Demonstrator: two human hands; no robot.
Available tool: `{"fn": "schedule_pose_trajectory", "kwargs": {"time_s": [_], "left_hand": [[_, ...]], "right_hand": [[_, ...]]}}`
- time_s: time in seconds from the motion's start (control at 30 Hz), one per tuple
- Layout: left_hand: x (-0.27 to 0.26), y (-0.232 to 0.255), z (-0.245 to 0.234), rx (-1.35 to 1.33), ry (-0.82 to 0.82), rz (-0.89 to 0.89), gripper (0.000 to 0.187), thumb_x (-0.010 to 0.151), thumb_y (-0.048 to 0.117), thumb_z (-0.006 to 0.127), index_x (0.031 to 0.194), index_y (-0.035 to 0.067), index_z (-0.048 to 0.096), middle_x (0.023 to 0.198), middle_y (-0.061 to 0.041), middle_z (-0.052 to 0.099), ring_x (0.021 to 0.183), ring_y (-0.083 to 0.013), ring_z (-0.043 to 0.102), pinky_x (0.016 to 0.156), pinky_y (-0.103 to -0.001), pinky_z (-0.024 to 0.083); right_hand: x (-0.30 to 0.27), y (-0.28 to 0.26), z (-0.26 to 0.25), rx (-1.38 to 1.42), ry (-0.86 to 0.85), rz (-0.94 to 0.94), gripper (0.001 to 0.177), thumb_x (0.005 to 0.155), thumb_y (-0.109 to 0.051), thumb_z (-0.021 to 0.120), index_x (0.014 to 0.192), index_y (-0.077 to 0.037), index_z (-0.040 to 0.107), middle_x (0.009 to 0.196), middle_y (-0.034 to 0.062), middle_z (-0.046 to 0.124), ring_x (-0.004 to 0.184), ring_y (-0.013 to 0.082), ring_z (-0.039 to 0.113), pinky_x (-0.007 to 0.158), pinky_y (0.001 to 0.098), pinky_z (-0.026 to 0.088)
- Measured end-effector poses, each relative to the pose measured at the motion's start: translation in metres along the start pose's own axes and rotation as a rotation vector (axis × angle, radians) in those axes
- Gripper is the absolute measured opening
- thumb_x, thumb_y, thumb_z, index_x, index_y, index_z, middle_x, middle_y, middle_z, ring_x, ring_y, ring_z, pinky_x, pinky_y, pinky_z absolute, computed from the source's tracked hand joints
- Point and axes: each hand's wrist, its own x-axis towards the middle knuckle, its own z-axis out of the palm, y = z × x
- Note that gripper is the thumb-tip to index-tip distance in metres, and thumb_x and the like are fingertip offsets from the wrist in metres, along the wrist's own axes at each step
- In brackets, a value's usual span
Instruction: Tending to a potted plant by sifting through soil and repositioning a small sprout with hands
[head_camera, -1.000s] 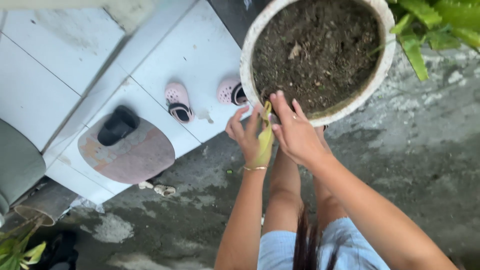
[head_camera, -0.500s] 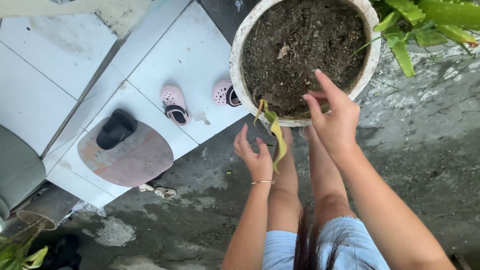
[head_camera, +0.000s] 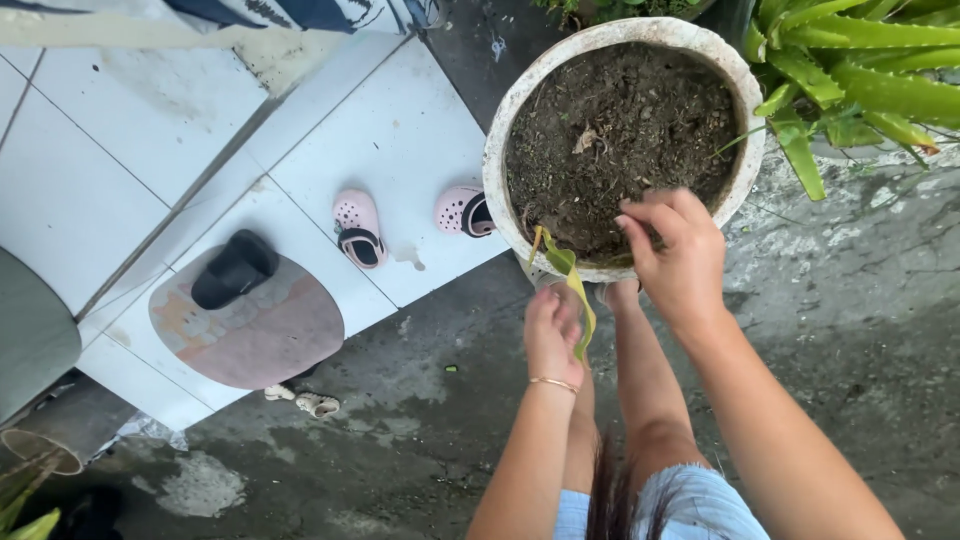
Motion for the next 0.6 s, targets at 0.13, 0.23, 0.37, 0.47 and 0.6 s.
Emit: {"fn": "schedule_pose_trajectory", "kwargs": {"time_s": [0.13,0.23,0.37,0.47,0.6], "left_hand": [[-0.019,0.037,0.007,0.055,-0.037,0.293,0.047,0.091,0.022,0.060,0.138,0.021,0.062,0.135,-0.002,0.056,0.124,-0.0172,0.048,0.098,-0.043,0.031],[-0.035,0.066,0.012,0.094,-0.014,0.376,0.049,0.095,0.025,0.060,0.143,0.016,0.058,0.148,-0.010,0.051,0.132,-0.0225,0.045,0.098,-0.042,0.033],[-0.024,0.069,0.000,0.081,-0.011,0.400,0.047,0.094,0.019,0.062,0.141,0.014,0.058,0.148,-0.011,0.047,0.133,-0.0228,0.043,0.101,-0.041,0.032],[-0.021,0.069,-0.007,0.080,0.006,0.379,0.045,0.094,0.020,0.063,0.139,0.015,0.060,0.147,-0.010,0.049,0.131,-0.0215,0.044,0.102,-0.040,0.032],[-0.014,0.065,-0.015,0.082,0.017,0.361,0.045,0.093,0.018,0.061,0.137,0.014,0.061,0.146,-0.010,0.049,0.129,-0.0201,0.046,0.102,-0.040,0.033]], "right_hand": [[0.015,0.005,0.005,-0.009,0.031,-0.042,0.008,0.097,-0.010,0.084,0.105,-0.012,0.082,0.080,0.0063,0.063,0.074,0.0273,0.066,0.069,0.0369,0.054],[0.052,-0.016,0.005,-0.055,0.003,-0.214,0.020,0.093,-0.002,0.081,0.112,-0.008,0.079,0.103,0.0123,0.064,0.093,0.0361,0.064,0.081,0.0452,0.054],[0.073,-0.012,0.023,-0.236,-0.032,-0.347,0.037,0.091,0.002,0.072,0.123,-0.017,0.076,0.116,0.0089,0.060,0.104,0.0327,0.057,0.089,0.0425,0.049],[0.077,-0.004,0.027,-0.292,-0.064,-0.369,0.024,0.089,-0.008,0.081,0.111,-0.018,0.078,0.113,0.0057,0.060,0.104,0.0316,0.056,0.084,0.0418,0.047],[0.070,-0.004,0.028,-0.126,0.034,-0.313,0.015,0.100,0.001,0.075,0.107,-0.011,0.079,0.101,0.0066,0.066,0.091,0.0273,0.062,0.081,0.0364,0.052]]}}
